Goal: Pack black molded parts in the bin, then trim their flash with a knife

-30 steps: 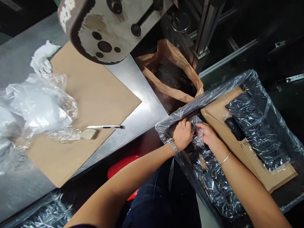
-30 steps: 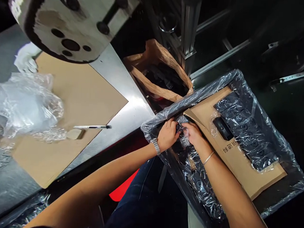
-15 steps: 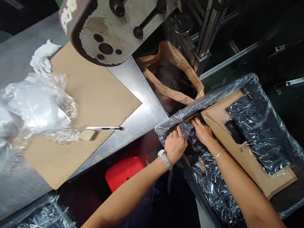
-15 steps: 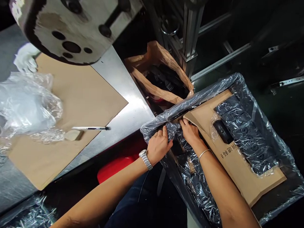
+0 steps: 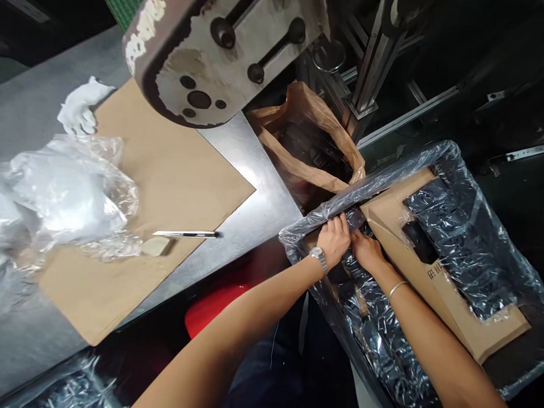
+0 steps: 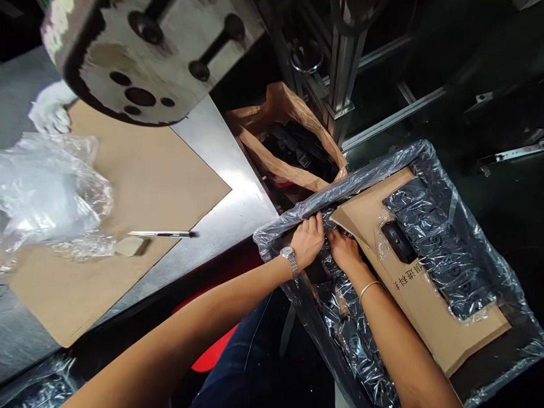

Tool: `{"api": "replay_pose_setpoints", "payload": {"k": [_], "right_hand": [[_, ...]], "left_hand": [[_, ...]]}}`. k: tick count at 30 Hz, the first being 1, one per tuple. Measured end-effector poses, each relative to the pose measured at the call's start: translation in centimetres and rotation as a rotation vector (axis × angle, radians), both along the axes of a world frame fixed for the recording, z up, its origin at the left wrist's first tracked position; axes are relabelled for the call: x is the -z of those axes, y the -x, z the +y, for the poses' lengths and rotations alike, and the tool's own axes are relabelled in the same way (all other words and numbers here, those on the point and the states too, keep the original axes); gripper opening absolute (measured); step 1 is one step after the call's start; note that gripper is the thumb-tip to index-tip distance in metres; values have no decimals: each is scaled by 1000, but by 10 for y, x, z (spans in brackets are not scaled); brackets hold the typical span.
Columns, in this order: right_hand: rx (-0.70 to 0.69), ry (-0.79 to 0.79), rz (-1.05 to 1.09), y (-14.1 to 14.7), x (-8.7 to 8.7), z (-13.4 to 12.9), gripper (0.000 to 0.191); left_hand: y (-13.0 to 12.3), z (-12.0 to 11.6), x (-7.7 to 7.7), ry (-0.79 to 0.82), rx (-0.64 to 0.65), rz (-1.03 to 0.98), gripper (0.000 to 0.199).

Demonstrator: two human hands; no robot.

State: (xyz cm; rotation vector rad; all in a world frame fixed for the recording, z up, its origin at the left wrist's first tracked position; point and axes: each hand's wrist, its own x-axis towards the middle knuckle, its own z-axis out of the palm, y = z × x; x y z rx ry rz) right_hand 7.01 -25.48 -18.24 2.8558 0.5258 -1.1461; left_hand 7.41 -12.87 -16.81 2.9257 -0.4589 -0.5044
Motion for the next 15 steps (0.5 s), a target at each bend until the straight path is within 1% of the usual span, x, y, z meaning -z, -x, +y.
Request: {"api": "replay_pose_setpoints", "payload": {"k": [5, 9, 15], "right_hand": [[-35, -38, -64, 4, 7, -8, 46], [-44, -54, -82, 4, 8, -11, 45], [-65, -50, -87, 3, 6, -11, 48]], "left_hand": [[-12, -10, 9, -16, 84, 1, 48], [-16, -14, 10, -62, 124, 15, 49], [-27, -11, 11, -85, 233, 37, 49]]}}
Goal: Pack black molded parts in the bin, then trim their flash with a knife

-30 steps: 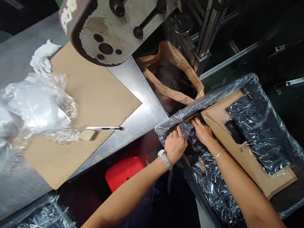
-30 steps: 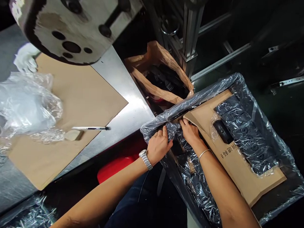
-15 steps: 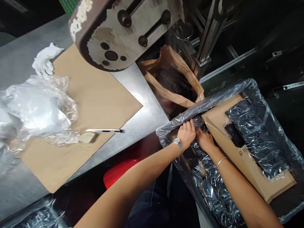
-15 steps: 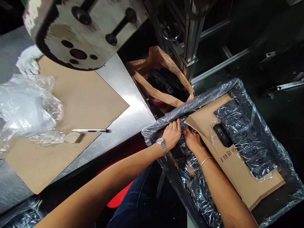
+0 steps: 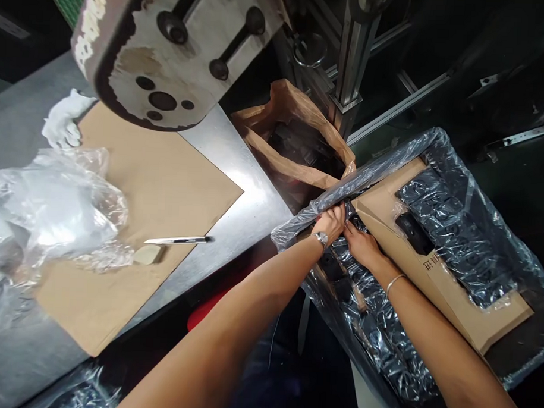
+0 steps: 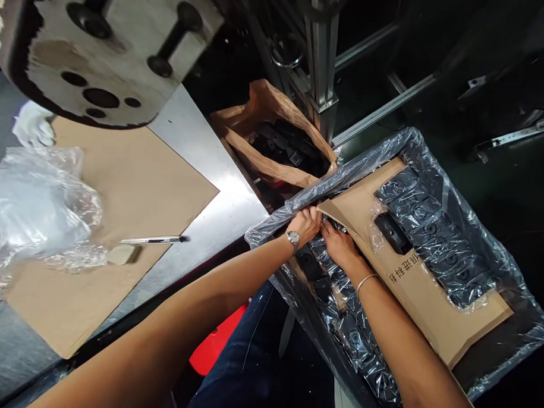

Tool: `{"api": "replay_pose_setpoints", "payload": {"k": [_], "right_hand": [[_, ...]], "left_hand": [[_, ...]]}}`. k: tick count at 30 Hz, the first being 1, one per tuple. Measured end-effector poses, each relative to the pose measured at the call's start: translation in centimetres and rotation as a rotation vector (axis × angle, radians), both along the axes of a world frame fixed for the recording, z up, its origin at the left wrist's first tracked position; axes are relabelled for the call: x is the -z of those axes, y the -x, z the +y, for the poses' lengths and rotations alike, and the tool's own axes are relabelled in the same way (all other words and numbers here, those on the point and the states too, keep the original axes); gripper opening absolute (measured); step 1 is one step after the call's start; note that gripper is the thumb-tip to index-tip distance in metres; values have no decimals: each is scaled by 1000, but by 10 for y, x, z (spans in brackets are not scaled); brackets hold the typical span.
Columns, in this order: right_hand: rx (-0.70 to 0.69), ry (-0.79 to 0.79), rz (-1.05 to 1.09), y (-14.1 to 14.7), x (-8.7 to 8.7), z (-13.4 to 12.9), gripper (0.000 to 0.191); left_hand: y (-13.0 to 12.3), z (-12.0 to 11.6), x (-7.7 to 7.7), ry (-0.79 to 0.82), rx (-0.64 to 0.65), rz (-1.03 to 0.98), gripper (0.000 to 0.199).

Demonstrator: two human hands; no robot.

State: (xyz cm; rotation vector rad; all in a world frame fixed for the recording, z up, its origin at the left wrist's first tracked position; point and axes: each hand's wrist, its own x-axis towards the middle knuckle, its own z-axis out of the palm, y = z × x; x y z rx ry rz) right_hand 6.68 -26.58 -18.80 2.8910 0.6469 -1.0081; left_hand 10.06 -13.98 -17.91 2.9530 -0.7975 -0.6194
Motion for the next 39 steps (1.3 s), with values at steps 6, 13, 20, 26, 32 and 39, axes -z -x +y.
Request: {"api": "replay_pose_setpoints", "payload": {"k": [6, 13, 20, 26, 32, 39], "right_hand": [[-44, 15, 10, -2, -1, -2, 60], [-52, 34, 22, -5, -2, -3, 64], [-66, 51, 28, -12, -10, 2, 57], [-35, 41, 74, -11, -8, -1, 60], [22, -72, 138, -5, -7, -11, 67], [425, -396, 137, 12, -19, -14, 60]], "left_hand": [[-10, -3, 7, -46, 26, 73, 48], [-14, -3, 20, -63, 45, 98, 51], [-16, -6, 17, -88, 26, 149, 54], [-17, -5, 16, -92, 4, 181, 51], [-10, 2, 19, -86, -35, 216, 54], [-9, 1, 22, 25, -144, 283, 50]]}}
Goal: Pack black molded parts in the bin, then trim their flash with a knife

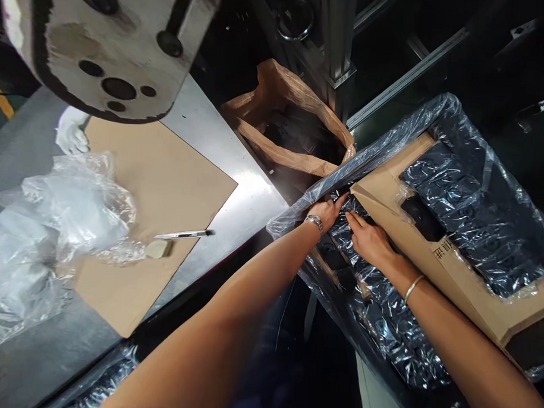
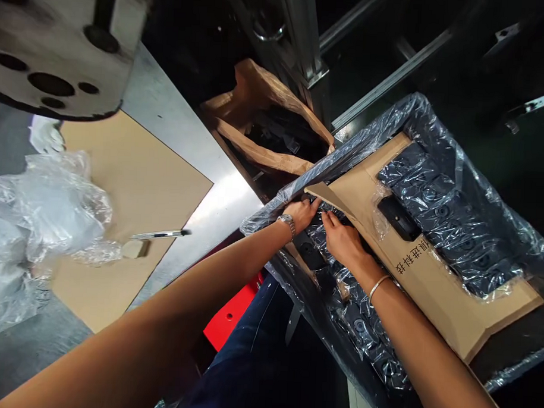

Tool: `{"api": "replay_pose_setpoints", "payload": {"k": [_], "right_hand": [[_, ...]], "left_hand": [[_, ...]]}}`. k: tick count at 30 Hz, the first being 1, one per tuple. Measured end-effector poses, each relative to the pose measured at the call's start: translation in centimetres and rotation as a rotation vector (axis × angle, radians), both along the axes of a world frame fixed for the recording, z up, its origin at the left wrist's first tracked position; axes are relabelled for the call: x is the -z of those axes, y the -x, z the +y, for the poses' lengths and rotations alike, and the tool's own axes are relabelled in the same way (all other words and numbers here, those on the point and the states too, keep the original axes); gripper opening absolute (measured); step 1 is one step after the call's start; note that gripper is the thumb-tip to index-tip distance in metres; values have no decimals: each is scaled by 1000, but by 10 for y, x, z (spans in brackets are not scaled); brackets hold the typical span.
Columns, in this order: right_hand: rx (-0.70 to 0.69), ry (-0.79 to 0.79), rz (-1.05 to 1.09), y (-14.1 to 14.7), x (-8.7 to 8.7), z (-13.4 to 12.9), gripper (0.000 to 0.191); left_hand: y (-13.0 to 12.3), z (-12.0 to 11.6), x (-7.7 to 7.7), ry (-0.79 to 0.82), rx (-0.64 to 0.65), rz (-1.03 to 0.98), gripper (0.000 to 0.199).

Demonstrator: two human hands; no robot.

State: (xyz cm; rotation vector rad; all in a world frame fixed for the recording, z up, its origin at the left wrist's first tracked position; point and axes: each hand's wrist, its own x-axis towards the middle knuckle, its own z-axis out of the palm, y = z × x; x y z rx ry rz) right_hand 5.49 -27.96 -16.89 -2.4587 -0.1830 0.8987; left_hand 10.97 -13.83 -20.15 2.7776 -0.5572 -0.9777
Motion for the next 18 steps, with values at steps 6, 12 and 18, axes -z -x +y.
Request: {"api": "replay_pose_setpoints", "payload": {"k": [6, 12, 18], "right_hand": [[549, -407, 131, 35, -15, -4, 53], [805, -845, 338, 62, -23, 11, 53], [902, -951, 464, 68, -15, 14, 51]], "left_hand": [[33, 8, -46, 219, -270, 13, 46], [111, 19, -74, 596, -572, 193, 31], [141, 29, -66, 773, -943, 190, 21]]}}
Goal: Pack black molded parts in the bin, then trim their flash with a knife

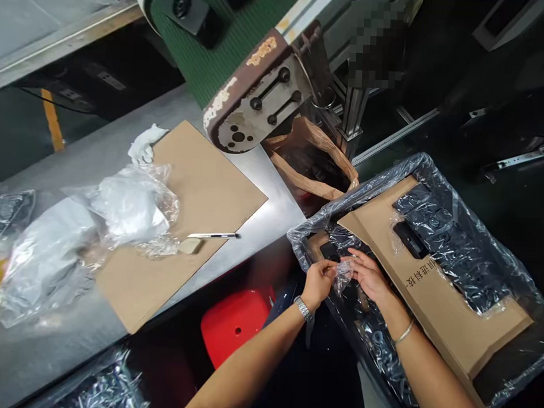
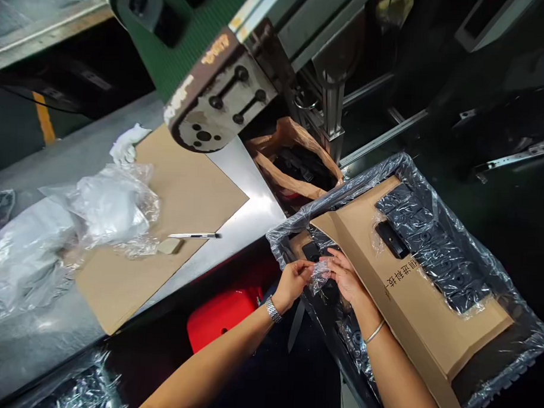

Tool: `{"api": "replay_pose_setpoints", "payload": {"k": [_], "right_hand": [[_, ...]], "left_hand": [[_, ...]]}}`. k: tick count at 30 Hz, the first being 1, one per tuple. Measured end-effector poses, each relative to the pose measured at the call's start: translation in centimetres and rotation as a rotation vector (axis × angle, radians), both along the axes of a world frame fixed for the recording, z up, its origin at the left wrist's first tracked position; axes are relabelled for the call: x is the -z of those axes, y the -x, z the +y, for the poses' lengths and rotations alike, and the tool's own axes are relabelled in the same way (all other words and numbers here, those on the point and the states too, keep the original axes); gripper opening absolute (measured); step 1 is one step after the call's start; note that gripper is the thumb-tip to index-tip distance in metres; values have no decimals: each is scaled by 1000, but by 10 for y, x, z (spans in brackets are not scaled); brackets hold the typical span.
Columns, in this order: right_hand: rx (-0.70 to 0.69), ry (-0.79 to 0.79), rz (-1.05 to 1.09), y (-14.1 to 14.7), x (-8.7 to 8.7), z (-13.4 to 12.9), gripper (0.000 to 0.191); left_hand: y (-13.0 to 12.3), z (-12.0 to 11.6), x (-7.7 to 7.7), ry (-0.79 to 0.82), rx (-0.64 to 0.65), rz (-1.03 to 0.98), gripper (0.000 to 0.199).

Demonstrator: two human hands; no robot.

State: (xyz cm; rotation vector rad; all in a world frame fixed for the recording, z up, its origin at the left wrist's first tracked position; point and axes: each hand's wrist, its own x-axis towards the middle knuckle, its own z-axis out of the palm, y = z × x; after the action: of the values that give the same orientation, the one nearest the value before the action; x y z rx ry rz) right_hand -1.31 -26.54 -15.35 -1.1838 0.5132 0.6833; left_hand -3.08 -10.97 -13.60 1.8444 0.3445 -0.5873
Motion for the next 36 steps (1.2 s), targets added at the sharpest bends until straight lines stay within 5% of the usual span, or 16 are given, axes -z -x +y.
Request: {"api": "replay_pose_setpoints", "payload": {"k": [4, 11, 17, 23, 33, 36], "right_hand": [[27, 3, 12, -2, -3, -1, 45], [-119, -13, -10, -1, -14, 9, 31], [-42, 49, -10, 3, -2, 5, 19], [19, -24, 17, -2, -3, 9, 18], [65, -62, 33, -4, -7, 10, 31], [70, -71, 24, -4, -8, 13, 28]], "left_hand": [[-5, 18, -6, 54, -125, -17, 14], [-3, 34, -20, 137, -101, -15, 39], [7, 45, -23, 74, -191, 32, 15], [-1, 45, -23, 128, -245, 53, 41], [-4, 50, -29, 47, -199, -82, 44], [-3, 49, -31, 51, -94, -113, 45]]}}
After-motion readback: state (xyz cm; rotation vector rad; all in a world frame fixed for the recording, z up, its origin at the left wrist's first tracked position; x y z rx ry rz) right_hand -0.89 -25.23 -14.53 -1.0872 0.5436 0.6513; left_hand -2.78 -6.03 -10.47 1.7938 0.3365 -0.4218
